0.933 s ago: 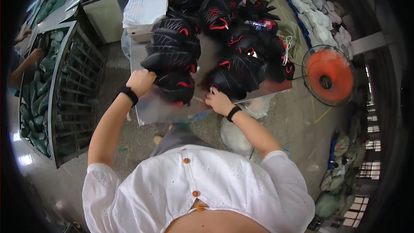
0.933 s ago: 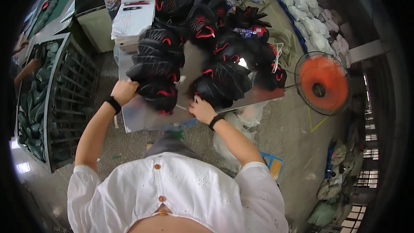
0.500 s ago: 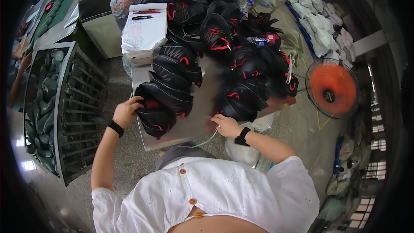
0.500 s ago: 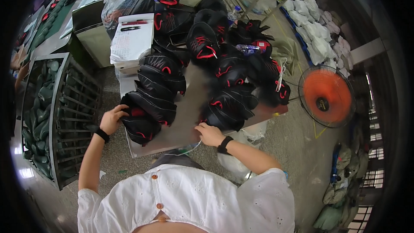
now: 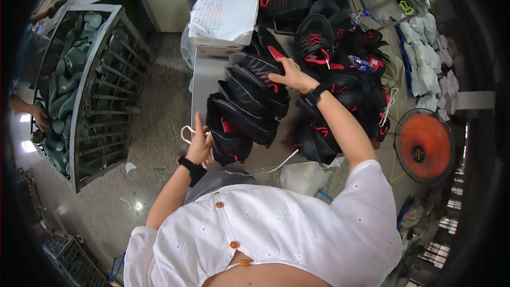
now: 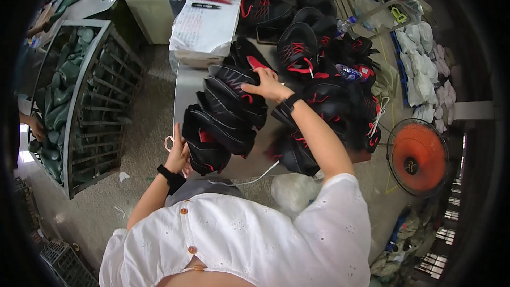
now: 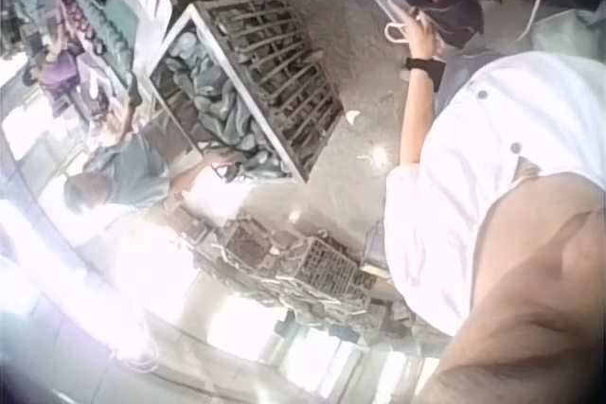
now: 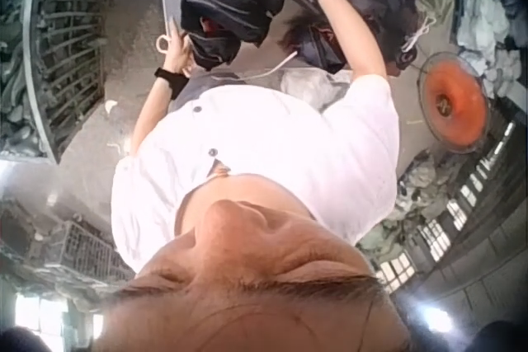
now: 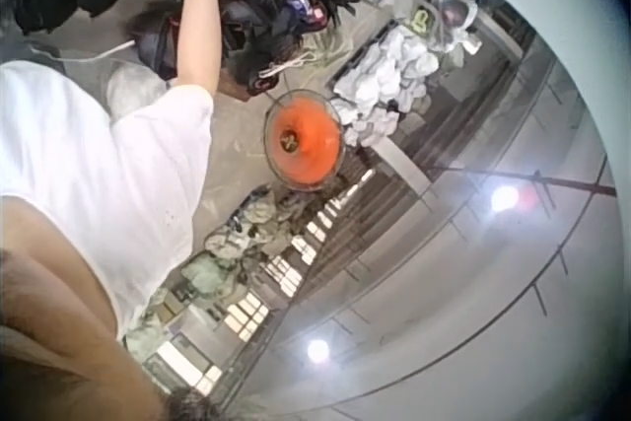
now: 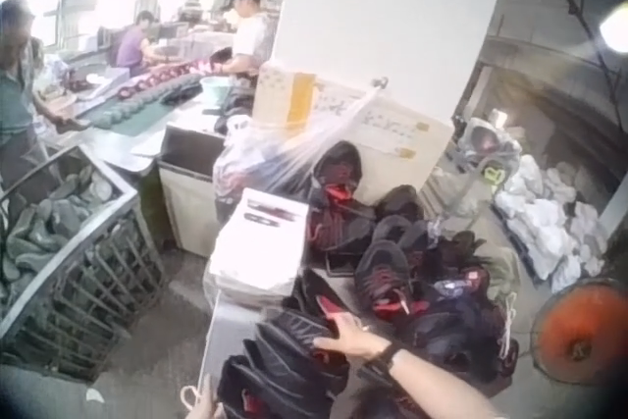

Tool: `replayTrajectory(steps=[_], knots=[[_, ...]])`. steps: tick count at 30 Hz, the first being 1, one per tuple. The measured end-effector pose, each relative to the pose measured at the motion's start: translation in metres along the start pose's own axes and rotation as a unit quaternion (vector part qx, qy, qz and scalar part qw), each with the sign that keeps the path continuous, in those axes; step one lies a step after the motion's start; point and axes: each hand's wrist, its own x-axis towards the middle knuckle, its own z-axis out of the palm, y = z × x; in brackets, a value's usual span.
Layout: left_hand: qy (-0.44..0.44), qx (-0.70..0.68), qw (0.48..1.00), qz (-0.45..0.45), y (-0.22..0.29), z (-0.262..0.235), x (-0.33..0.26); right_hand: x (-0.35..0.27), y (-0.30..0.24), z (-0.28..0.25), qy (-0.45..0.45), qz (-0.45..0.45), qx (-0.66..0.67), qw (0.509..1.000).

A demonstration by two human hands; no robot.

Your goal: Organizing, counting, and checking shoe uppers and components at a production workstation.

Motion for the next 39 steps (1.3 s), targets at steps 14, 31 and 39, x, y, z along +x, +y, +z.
replayTrajectory(steps=[14, 31, 39], knots=[[-0.320, -0.186, 0.928, -0.047, 0.012, -0.075, 0.025, -0.133, -0.100, 0.134, 0.325, 0.172, 0.400, 0.840], [-0.077, 0.063, 0.927, 0.363, 0.249, -0.376, 0.125, 0.118, -0.333, -0.027, 0.425, -0.389, 0.335, 0.746], [-0.010, -0.131, 0.888, 0.441, 0.360, -0.528, 0.398, 0.456, -0.495, -0.222, 0.435, -0.556, 0.129, 0.697]])
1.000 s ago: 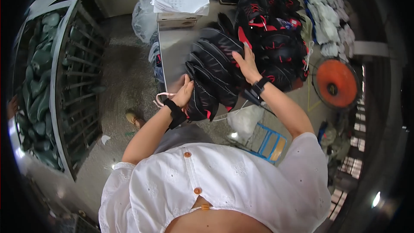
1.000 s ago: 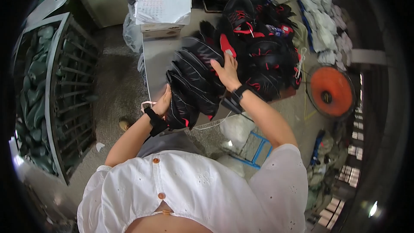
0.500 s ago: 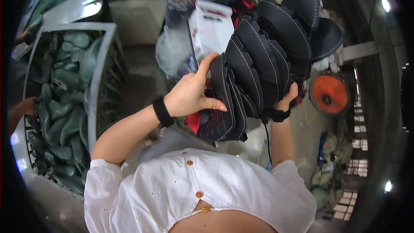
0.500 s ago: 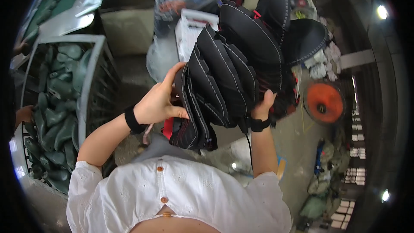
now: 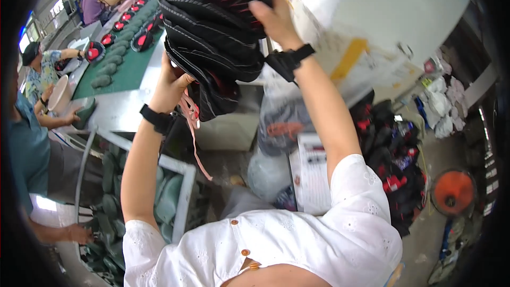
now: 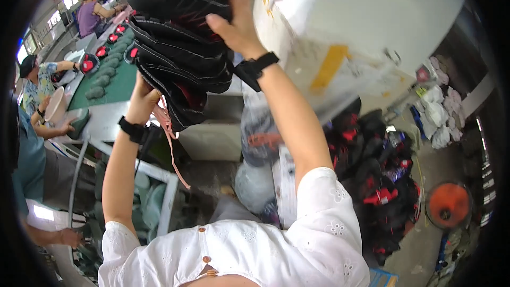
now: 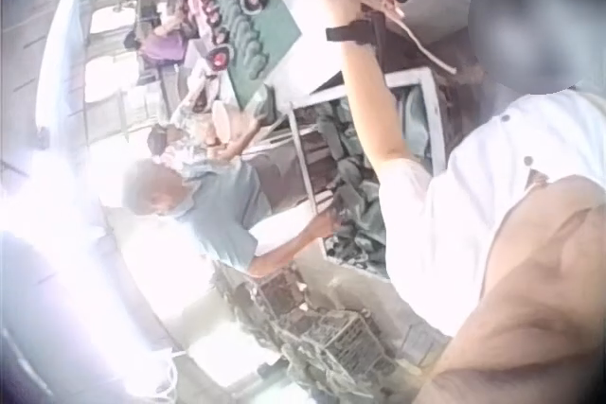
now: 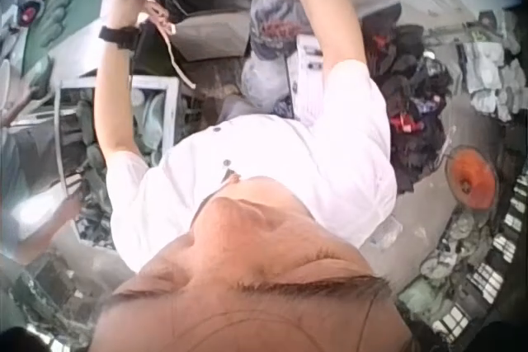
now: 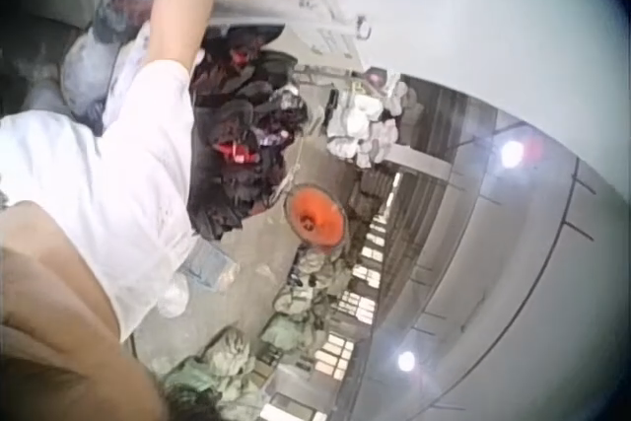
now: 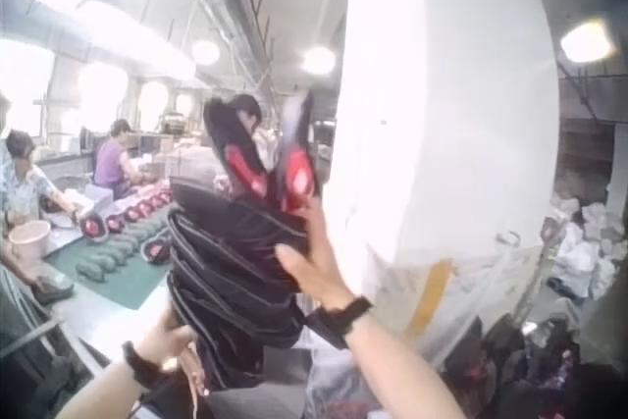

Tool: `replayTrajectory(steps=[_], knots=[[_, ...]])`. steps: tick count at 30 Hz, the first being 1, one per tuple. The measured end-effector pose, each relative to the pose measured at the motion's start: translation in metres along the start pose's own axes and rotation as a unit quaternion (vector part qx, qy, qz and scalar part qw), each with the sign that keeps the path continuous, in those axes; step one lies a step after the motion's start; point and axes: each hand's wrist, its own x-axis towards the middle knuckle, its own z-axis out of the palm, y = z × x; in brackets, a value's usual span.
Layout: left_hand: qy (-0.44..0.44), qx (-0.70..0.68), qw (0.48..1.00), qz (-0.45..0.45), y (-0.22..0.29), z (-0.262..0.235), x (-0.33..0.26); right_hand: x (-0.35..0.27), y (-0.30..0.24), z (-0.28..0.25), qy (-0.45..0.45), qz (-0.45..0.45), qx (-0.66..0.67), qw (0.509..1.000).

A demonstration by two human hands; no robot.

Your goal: Organizing, counting, and checking shoe uppers and components at a production workstation.

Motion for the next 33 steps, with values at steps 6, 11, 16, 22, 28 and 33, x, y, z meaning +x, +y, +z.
replayTrajectory(steps=[6, 11, 16, 22, 28, 33], knots=[[0.114, 0.148, 0.955, -0.228, -0.162, -0.049, 0.095, -0.015, 0.234, 0.061, -0.177, 0.174, -0.158, 0.956], [0.102, 0.176, 0.917, -0.342, -0.180, -0.053, 0.131, -0.072, 0.298, 0.078, -0.278, 0.345, -0.213, 0.871], [-0.127, 0.465, 0.864, -0.146, -0.224, -0.038, 0.126, -0.084, 0.280, 0.067, -0.463, 0.310, -0.172, 0.812], [-0.251, 0.512, 0.797, -0.201, -0.220, -0.011, 0.115, -0.090, 0.088, 0.038, -0.203, 0.358, 0.004, 0.911], [-0.326, 0.676, 0.635, -0.184, -0.252, 0.017, 0.122, -0.228, -0.156, -0.069, -0.313, 0.499, 0.077, 0.805], [-0.268, 0.770, 0.577, -0.042, -0.266, 0.032, 0.115, -0.345, -0.255, -0.126, -0.131, 0.634, -0.169, 0.743]])
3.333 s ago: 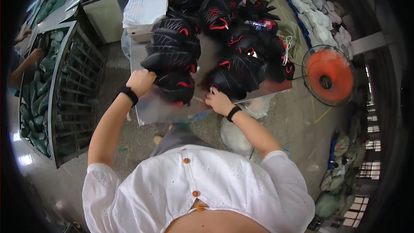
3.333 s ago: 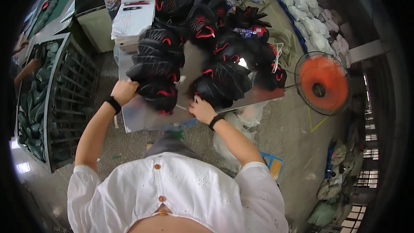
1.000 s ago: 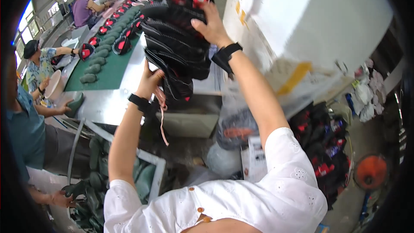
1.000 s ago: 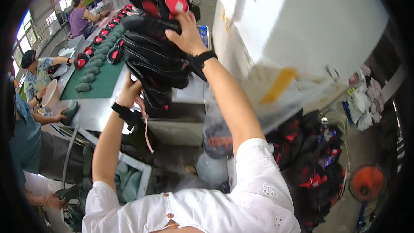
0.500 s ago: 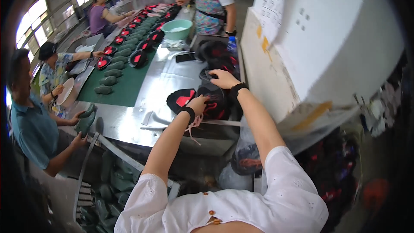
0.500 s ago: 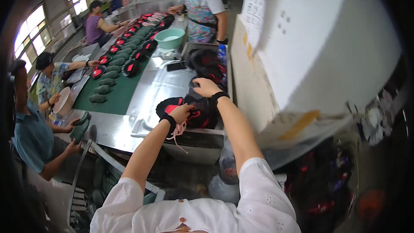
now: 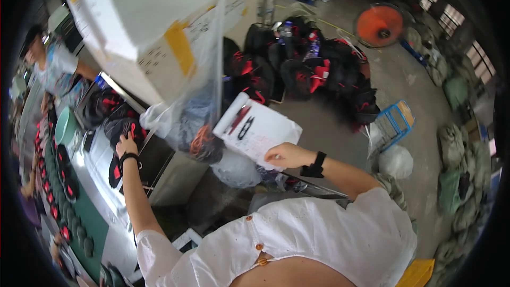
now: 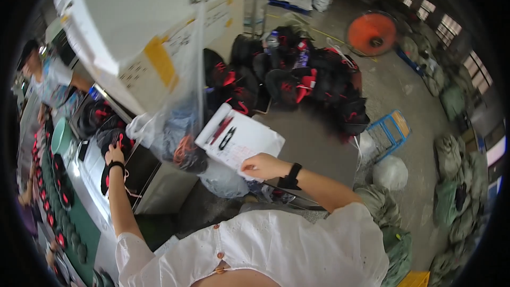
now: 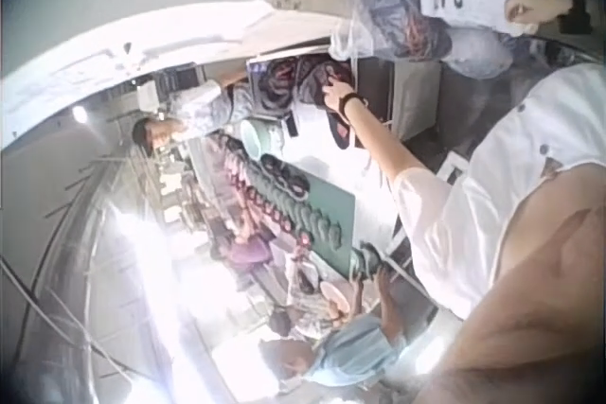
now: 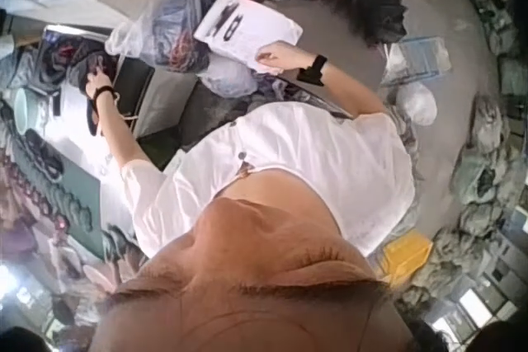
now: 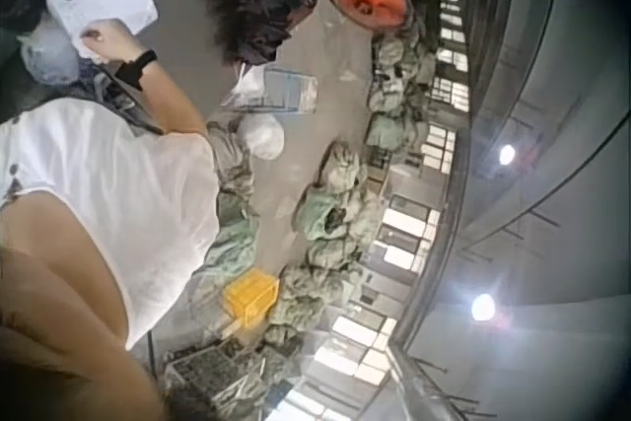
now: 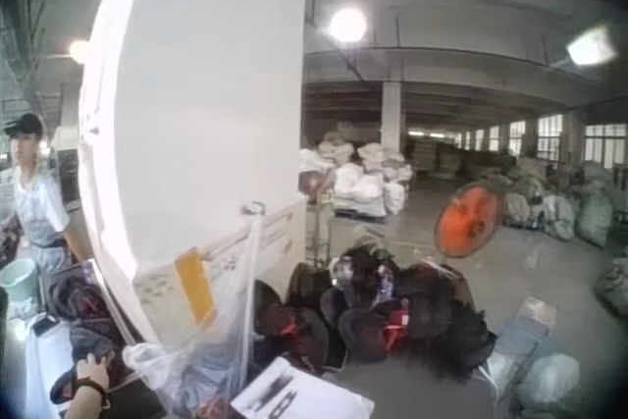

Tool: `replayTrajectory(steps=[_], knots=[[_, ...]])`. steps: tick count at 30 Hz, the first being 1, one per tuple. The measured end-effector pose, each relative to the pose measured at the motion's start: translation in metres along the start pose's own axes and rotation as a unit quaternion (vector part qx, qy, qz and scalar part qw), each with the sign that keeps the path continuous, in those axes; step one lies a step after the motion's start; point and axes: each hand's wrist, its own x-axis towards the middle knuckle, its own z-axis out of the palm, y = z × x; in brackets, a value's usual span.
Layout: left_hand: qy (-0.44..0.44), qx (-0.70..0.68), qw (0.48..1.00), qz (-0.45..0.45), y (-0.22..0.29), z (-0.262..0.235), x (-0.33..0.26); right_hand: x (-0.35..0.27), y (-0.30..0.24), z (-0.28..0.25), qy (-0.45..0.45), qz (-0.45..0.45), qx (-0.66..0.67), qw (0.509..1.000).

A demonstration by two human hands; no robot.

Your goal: Organizing, counting, and checking shoe uppers and components at a production workstation.

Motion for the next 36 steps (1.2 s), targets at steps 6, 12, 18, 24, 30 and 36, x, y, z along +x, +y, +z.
replayTrajectory(steps=[6, 12, 18, 24, 30, 36], knots=[[0.216, -0.139, 0.966, 0.009, 0.038, -0.059, -0.016, -0.178, 0.116, -0.043, 0.268, 0.245, -0.155, 0.919], [0.092, -0.481, 0.807, 0.330, 0.282, -0.210, -0.125, -0.305, 0.267, -0.047, 0.465, 0.513, -0.136, 0.709], [-0.311, -0.551, 0.722, 0.279, 0.561, -0.136, -0.029, -0.323, 0.359, -0.084, 0.588, 0.472, 0.022, 0.656], [-0.267, -0.738, 0.619, -0.024, 0.648, -0.036, 0.009, -0.299, 0.351, -0.086, 0.570, 0.359, 0.356, 0.647], [-0.233, -0.807, 0.540, -0.054, 0.680, -0.083, -0.022, -0.310, 0.362, -0.100, 0.535, 0.427, 0.172, 0.708], [-0.403, -0.759, 0.481, 0.174, 0.685, -0.142, -0.036, -0.299, 0.370, -0.132, 0.506, 0.390, -0.181, 0.748]])
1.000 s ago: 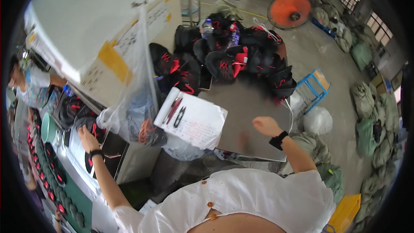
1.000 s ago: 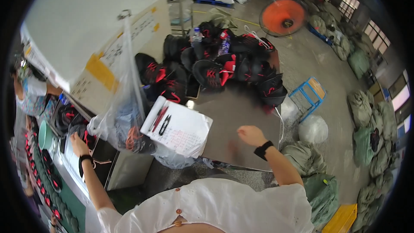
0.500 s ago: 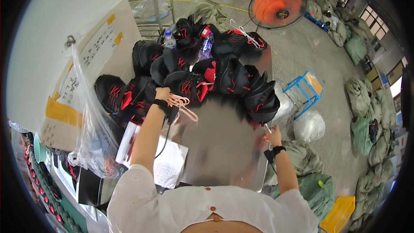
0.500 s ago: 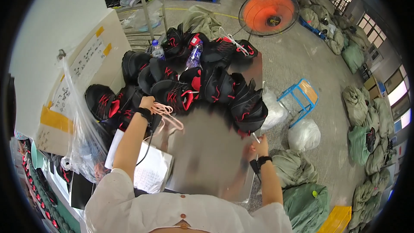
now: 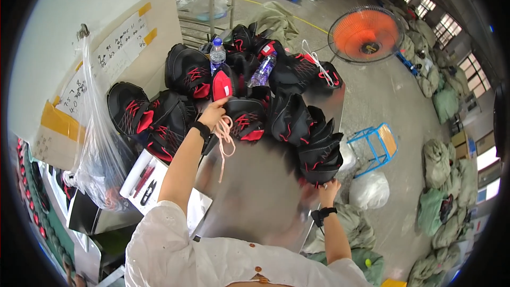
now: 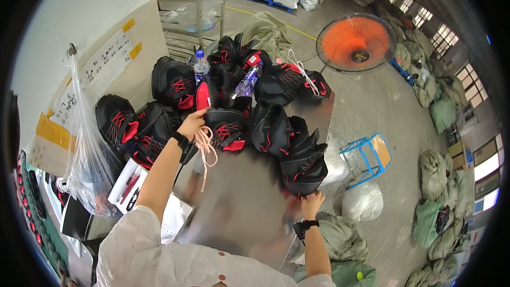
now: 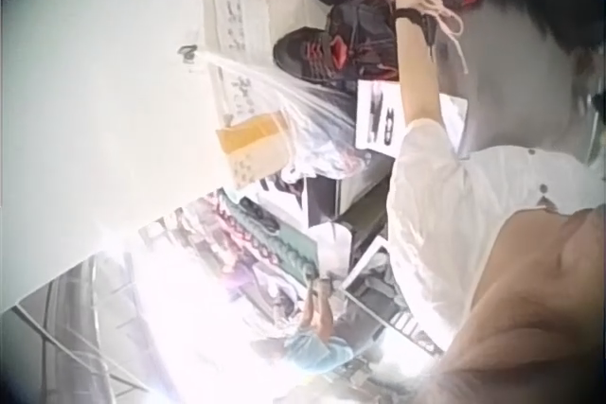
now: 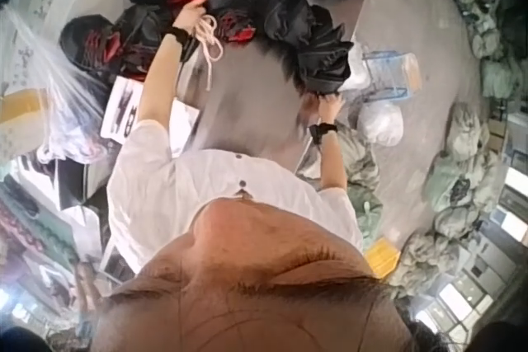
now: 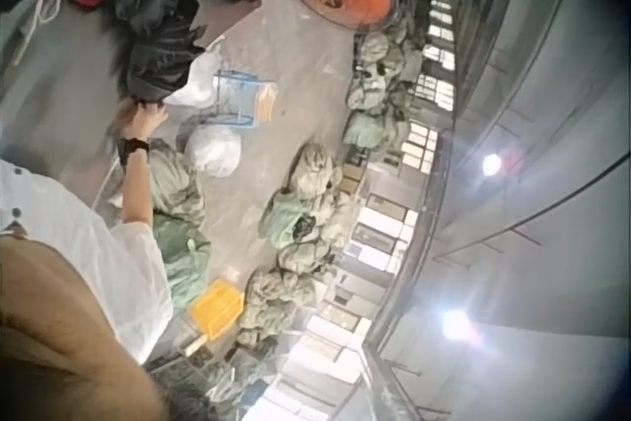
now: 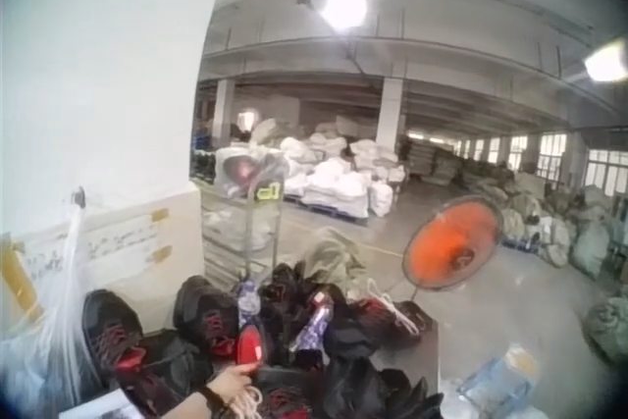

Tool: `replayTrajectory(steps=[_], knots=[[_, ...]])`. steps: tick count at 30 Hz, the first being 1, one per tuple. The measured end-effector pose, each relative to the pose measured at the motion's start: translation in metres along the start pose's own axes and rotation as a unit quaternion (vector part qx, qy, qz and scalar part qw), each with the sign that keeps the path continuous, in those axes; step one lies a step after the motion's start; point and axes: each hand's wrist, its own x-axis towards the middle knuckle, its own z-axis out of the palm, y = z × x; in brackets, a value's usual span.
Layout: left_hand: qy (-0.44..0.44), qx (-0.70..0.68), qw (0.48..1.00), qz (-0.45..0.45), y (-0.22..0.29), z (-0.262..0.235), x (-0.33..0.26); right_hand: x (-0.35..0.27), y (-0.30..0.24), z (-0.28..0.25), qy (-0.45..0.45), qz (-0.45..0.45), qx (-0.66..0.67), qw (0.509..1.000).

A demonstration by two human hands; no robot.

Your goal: Organizing, counting, and checking shoe uppers and components at a production workstation.

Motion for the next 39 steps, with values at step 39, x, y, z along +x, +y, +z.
replayTrajectory(steps=[39], knots=[[-0.102, 0.367, 0.922, 0.068, 0.022, -0.001, 0.015, 0.034, -0.198, -0.038, 0.088, -0.173, 0.219, 0.956]])
